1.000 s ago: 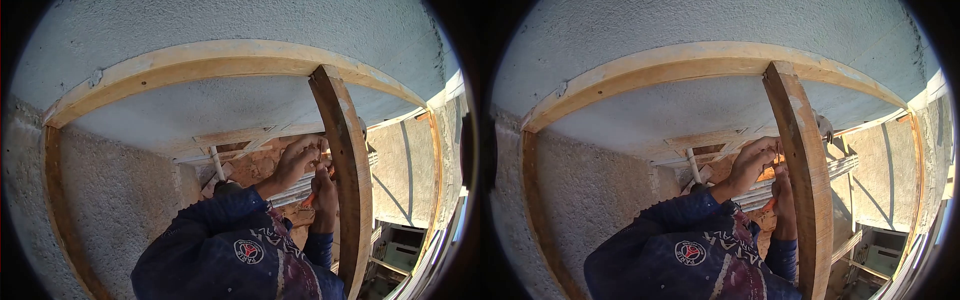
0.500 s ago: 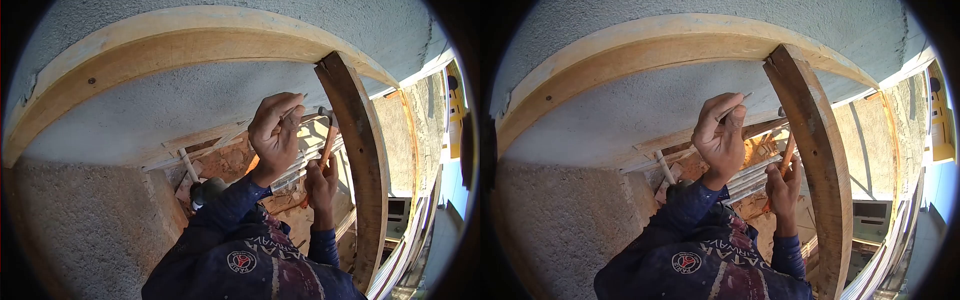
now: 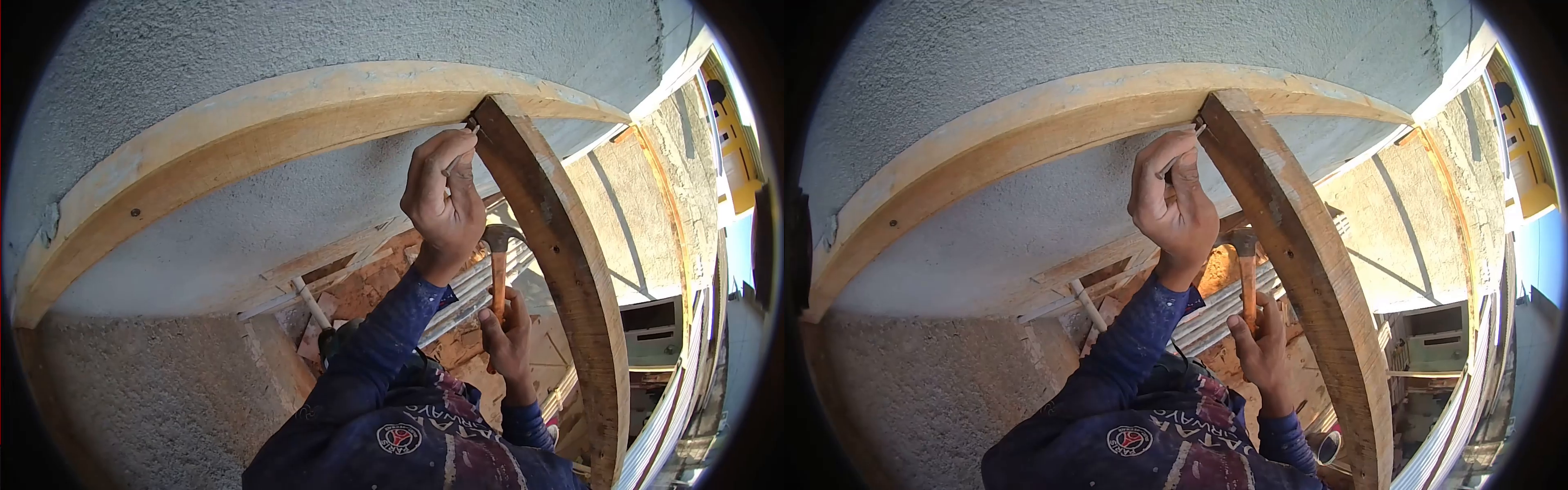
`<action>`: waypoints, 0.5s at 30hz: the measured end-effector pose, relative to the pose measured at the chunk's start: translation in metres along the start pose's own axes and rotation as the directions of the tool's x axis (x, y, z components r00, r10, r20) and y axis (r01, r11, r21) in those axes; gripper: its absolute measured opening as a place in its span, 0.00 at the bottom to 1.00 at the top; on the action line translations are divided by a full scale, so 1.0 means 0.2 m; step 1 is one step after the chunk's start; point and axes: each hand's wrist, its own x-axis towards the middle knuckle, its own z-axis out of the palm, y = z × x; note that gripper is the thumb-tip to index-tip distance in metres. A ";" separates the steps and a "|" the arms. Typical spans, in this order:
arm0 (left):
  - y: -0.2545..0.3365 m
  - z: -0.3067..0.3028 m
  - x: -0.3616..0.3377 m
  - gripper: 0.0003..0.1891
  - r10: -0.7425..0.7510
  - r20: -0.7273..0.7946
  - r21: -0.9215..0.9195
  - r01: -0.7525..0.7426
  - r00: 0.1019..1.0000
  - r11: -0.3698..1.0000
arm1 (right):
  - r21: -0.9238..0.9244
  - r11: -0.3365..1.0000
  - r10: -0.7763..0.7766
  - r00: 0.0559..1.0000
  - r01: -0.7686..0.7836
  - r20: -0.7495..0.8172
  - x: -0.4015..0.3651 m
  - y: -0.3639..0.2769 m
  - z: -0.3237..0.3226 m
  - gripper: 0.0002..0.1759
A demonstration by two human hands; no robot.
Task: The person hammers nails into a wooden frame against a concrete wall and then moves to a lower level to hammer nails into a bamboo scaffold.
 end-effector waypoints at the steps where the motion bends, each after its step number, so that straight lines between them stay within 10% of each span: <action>1: 0.00 0.01 0.00 0.06 0.012 0.003 -0.002 -0.012 1.000 1.000 | -0.017 0.999 -0.044 0.999 0.043 -0.014 0.00 -0.02 0.00 0.23; 6: -0.01 0.02 0.03 0.06 0.062 0.042 -0.007 -0.061 0.997 0.998 | 0.022 0.998 -0.058 0.998 0.058 0.008 -0.04 -0.09 -0.04 0.19; 15: -0.09 0.00 0.03 0.07 0.162 0.146 -0.016 -0.161 0.976 0.987 | -0.468 0.686 -0.621 0.784 0.558 0.024 -0.06 -0.24 0.00 0.16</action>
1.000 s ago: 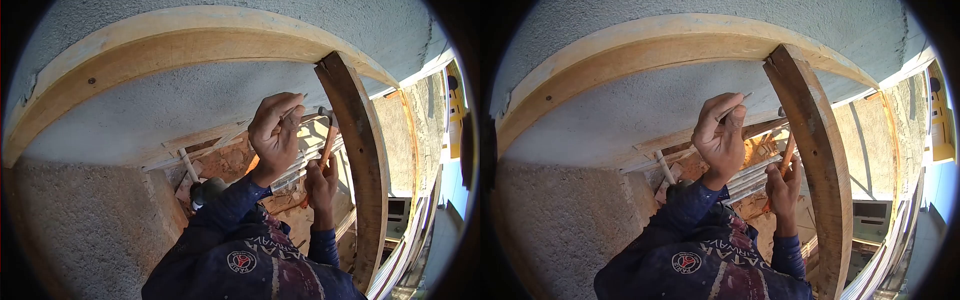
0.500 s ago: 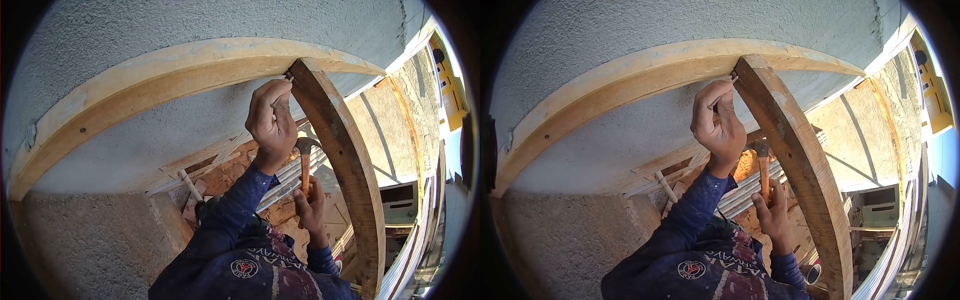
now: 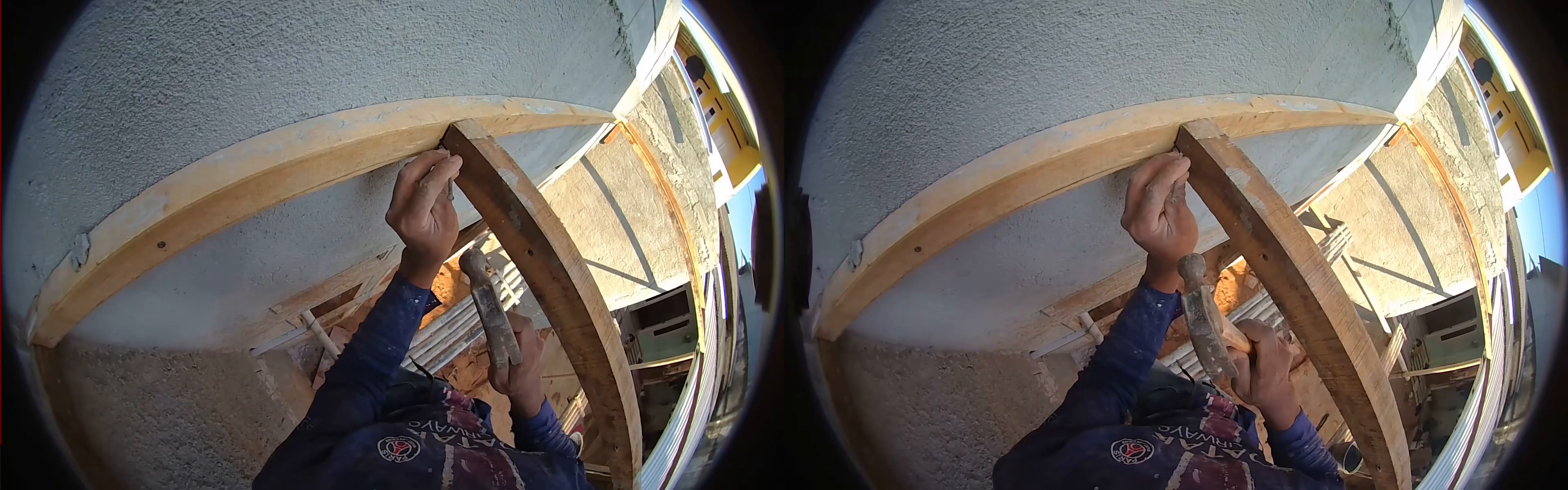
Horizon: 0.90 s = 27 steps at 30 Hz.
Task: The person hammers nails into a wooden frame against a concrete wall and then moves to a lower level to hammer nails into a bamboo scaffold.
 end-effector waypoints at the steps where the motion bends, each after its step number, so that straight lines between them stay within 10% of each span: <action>1: 0.00 0.00 0.00 0.12 0.019 -0.014 0.028 -0.019 1.000 0.999 | -0.065 0.986 -0.154 0.987 0.151 -0.042 0.04 0.00 0.01 0.17; 6: 0.04 -0.02 -0.01 0.13 -0.019 0.034 0.090 0.016 0.999 0.996 | -0.156 0.983 0.110 0.993 -0.101 0.046 0.19 0.00 0.09 0.14; 22: 0.10 -0.01 -0.02 0.10 -0.132 -0.070 0.074 0.137 0.989 0.988 | -0.069 0.992 -0.106 0.994 0.103 -0.029 0.18 0.08 0.11 0.18; 24: 0.13 -0.06 -0.05 0.23 -0.830 0.215 -0.543 0.769 0.515 0.337 | -0.077 0.991 -0.111 0.993 0.109 -0.028 0.18 0.10 0.11 0.18; 25: 0.14 -0.06 -0.02 0.23 -0.830 0.222 -0.540 0.773 0.511 0.332 | -0.083 0.991 -0.109 0.994 0.107 -0.020 0.17 0.11 0.12 0.18; 27: 0.16 -0.02 0.05 0.34 -0.668 0.681 -0.626 0.711 0.299 -0.320 | -0.066 0.994 -0.093 0.995 0.091 -0.031 0.17 0.10 0.12 0.18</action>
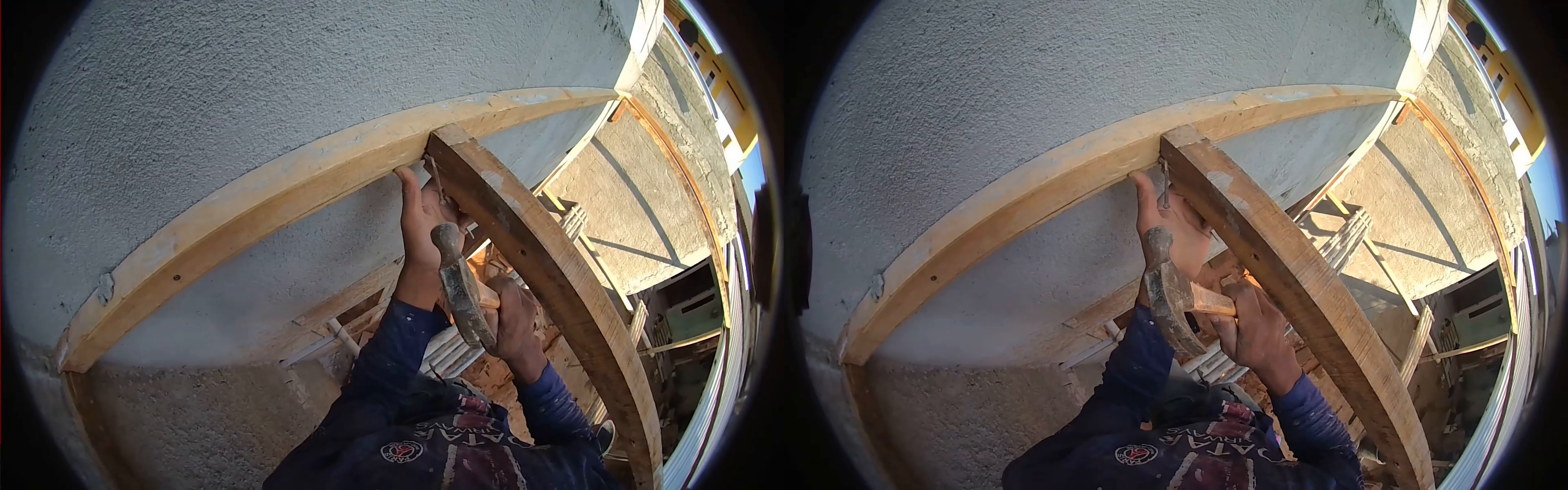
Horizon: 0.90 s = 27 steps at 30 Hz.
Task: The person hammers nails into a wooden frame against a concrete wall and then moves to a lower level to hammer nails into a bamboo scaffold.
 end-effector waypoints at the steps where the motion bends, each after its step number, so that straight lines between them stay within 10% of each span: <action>1: -0.02 -0.09 0.05 0.31 -0.046 0.145 -0.036 0.052 0.988 0.998 | 0.021 1.000 0.001 1.000 -0.001 -0.013 0.01 0.00 0.00 0.18; 27: 0.04 -0.02 0.08 0.22 -0.030 -0.016 0.116 0.032 0.999 0.993 | 0.045 0.998 0.048 0.999 -0.047 -0.025 0.06 0.08 0.10 0.13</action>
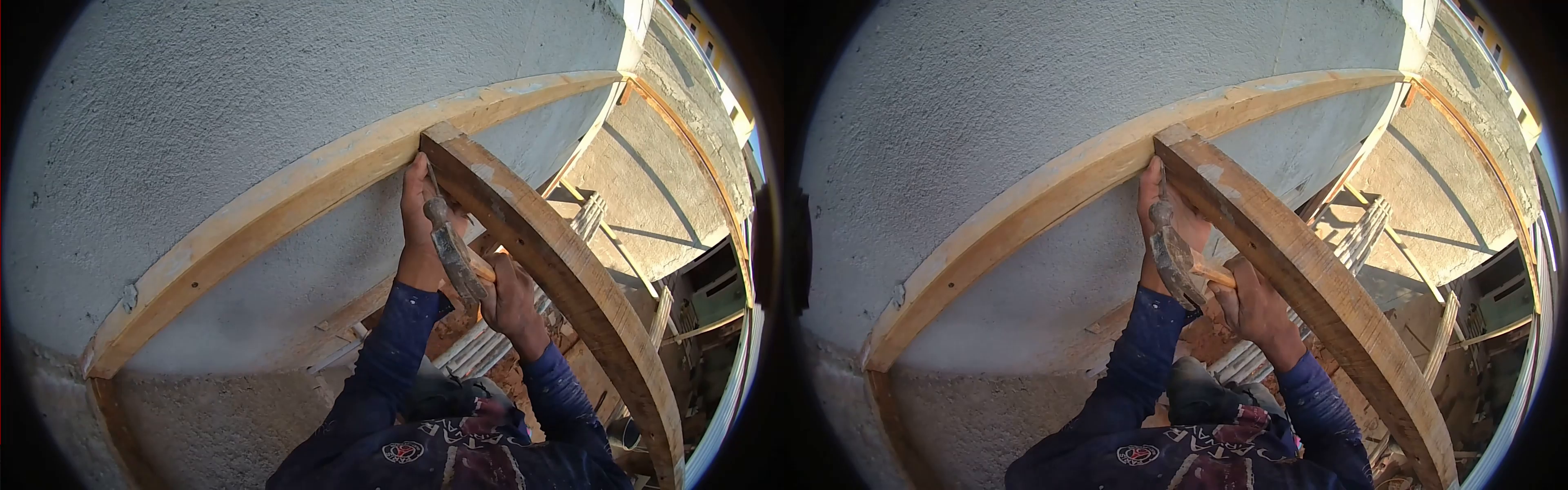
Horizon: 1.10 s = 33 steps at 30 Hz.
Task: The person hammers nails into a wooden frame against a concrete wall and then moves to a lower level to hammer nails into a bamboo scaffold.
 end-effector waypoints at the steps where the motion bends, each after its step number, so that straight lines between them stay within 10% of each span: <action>1: 0.00 0.00 0.01 0.22 0.008 0.014 -0.022 -0.008 1.000 1.000 | 0.004 1.000 -0.004 1.000 0.004 -0.004 -0.01 0.01 0.00 0.13; 14: 0.00 -0.03 0.00 0.26 0.014 0.177 -0.175 0.018 0.984 0.984 | 0.132 0.987 -0.090 0.996 0.089 -0.004 -0.02 0.05 0.01 0.14; 17: -0.01 0.05 -0.03 0.21 0.024 -0.098 0.038 -0.020 0.995 0.999 | -0.076 0.995 0.061 0.998 -0.058 0.036 0.02 -0.01 -0.02 0.15; 23: 0.00 0.02 -0.02 0.21 -0.002 0.026 0.010 0.002 1.000 1.000 | 0.123 0.943 -0.295 0.948 0.309 -0.118 -0.01 0.09 0.01 0.17; 26: 0.00 0.05 -0.03 0.22 0.023 -0.004 0.099 -0.022 1.000 0.995 | -0.025 0.998 -0.058 0.998 0.058 0.004 0.05 0.06 0.02 0.18; 30: 0.00 0.03 -0.01 0.24 0.029 -0.023 0.032 -0.028 0.999 0.999 | 0.159 0.930 -0.320 0.943 0.331 -0.091 -0.04 0.11 0.04 0.16; 33: -0.01 -0.01 -0.01 0.24 0.005 0.077 0.047 -0.008 0.997 0.999 | 0.051 0.999 -0.011 1.000 0.011 -0.013 0.02 0.07 0.07 0.18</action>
